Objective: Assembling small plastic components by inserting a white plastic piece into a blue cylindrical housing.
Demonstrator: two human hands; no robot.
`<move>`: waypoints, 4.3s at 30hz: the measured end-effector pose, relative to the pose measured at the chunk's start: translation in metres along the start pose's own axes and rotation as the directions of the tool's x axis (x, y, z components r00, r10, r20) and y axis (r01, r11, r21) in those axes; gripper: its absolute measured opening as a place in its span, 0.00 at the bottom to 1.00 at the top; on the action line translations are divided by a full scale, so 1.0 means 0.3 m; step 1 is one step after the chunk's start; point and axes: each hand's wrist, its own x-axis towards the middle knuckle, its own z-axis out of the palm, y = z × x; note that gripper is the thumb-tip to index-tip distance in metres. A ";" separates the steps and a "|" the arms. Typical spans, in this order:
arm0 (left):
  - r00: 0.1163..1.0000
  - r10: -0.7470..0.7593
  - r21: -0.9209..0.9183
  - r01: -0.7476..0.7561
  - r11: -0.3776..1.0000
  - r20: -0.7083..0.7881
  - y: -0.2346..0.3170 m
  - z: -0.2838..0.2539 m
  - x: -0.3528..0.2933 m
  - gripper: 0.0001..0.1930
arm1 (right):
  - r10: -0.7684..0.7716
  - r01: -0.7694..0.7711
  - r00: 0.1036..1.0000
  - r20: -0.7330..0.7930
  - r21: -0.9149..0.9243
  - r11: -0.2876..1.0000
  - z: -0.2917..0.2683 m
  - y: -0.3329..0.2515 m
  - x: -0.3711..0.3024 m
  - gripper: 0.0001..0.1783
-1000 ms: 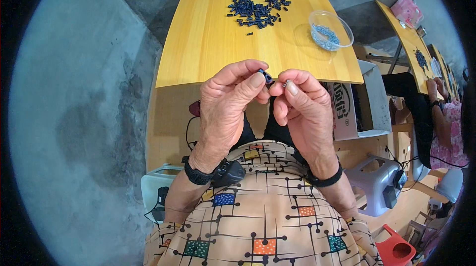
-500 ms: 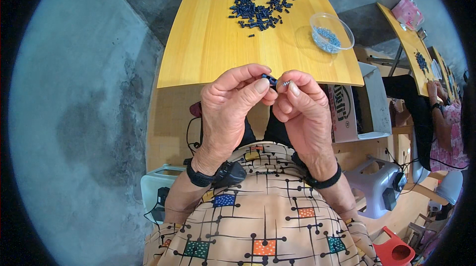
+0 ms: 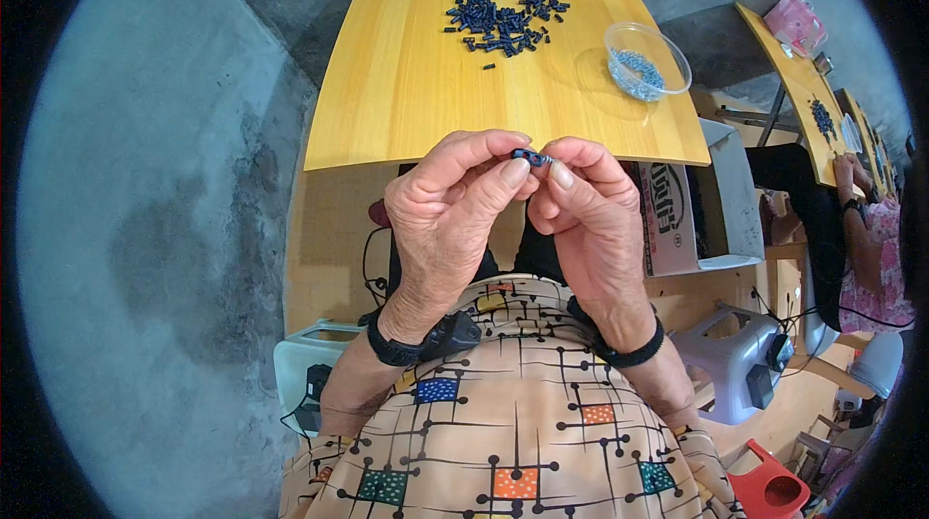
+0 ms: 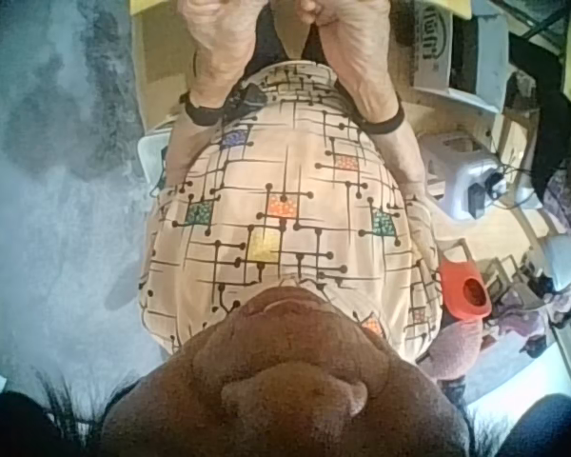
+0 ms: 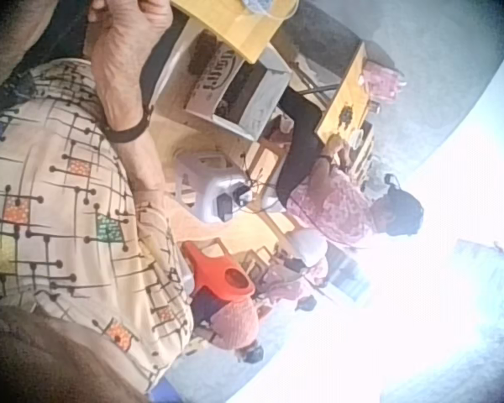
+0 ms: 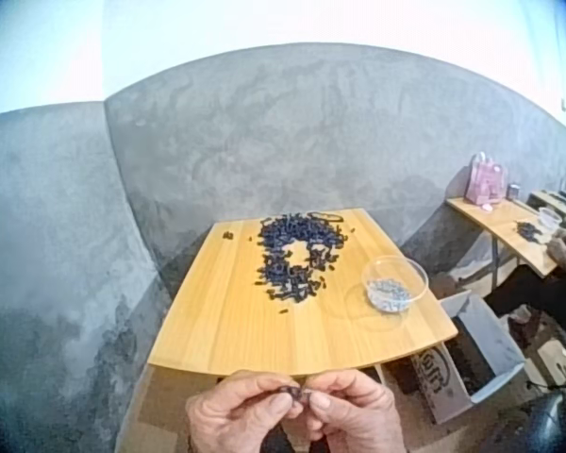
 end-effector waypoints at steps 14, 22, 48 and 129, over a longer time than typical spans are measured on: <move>0.995 0.099 0.140 -0.096 0.985 -0.011 -0.016 0.000 -0.005 0.08 | -0.028 0.021 0.998 -0.053 -0.120 0.993 -0.003 0.010 0.004 0.07; 0.998 0.062 0.126 -0.061 0.990 -0.003 -0.029 -0.011 0.000 0.08 | 0.036 -0.042 0.998 -0.059 -0.095 0.995 -0.015 0.011 0.017 0.07; 0.974 -0.227 -0.146 0.228 0.963 0.022 -0.019 -0.043 -0.010 0.07 | 0.036 -0.038 0.999 -0.014 -0.185 0.982 -0.015 0.044 0.018 0.06; 0.981 -0.191 -0.056 0.188 0.981 -0.045 -0.029 -0.134 -0.001 0.07 | 0.050 -0.011 0.990 0.132 -0.282 0.959 -0.049 0.086 0.083 0.08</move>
